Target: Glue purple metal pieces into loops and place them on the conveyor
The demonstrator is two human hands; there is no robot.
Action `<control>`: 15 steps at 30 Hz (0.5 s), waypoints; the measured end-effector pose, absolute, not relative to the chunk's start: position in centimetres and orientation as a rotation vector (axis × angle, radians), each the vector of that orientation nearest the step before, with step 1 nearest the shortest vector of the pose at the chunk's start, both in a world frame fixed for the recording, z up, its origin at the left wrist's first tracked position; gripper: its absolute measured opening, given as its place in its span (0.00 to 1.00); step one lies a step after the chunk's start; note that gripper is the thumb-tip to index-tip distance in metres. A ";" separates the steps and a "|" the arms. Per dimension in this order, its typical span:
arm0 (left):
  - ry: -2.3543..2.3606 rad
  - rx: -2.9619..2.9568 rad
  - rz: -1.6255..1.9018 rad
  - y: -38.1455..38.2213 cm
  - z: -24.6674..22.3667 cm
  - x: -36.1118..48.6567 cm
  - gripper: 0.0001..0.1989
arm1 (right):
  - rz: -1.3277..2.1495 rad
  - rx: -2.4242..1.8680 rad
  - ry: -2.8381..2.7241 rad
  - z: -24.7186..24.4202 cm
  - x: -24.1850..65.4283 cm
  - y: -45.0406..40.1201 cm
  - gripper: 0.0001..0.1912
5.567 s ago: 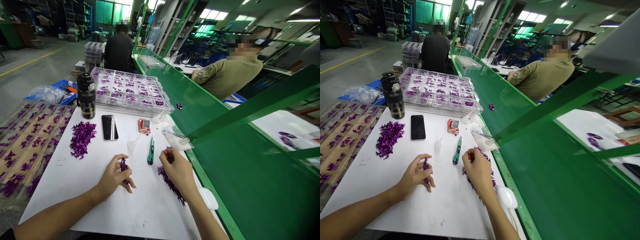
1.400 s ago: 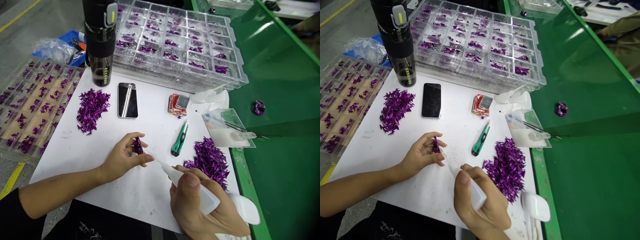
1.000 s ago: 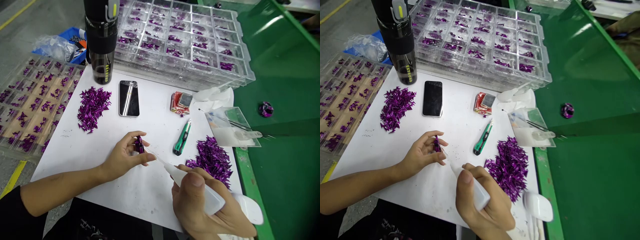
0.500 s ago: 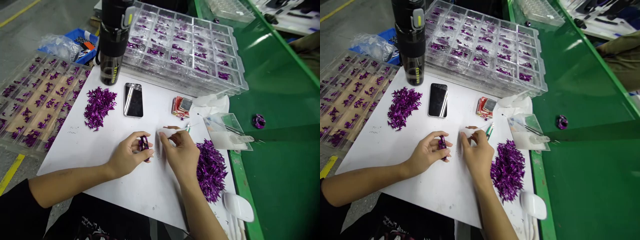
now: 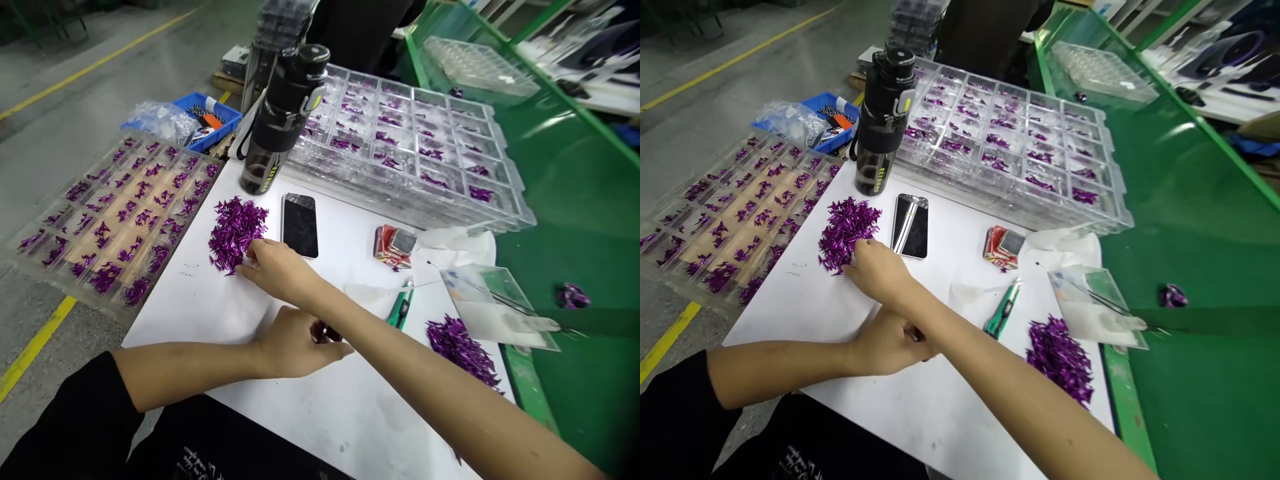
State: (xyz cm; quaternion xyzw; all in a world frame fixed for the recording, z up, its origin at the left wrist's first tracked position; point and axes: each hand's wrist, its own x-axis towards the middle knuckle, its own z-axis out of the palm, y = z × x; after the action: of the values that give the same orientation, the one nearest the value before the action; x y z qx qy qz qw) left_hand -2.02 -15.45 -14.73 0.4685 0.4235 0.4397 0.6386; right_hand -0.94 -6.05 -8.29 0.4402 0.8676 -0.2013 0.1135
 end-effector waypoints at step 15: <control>1.010 1.182 0.983 -15.5 -14.4 -1.9 0.08 | -0.891 1.485 2.627 -9.4 1.1 -6.7 0.18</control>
State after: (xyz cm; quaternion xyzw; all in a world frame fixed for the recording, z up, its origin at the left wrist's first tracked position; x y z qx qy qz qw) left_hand -1.92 -15.53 -14.41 0.5111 0.4369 0.4249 0.6061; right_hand 1.06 -6.66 -9.40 0.4721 0.8348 -0.2832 -0.0023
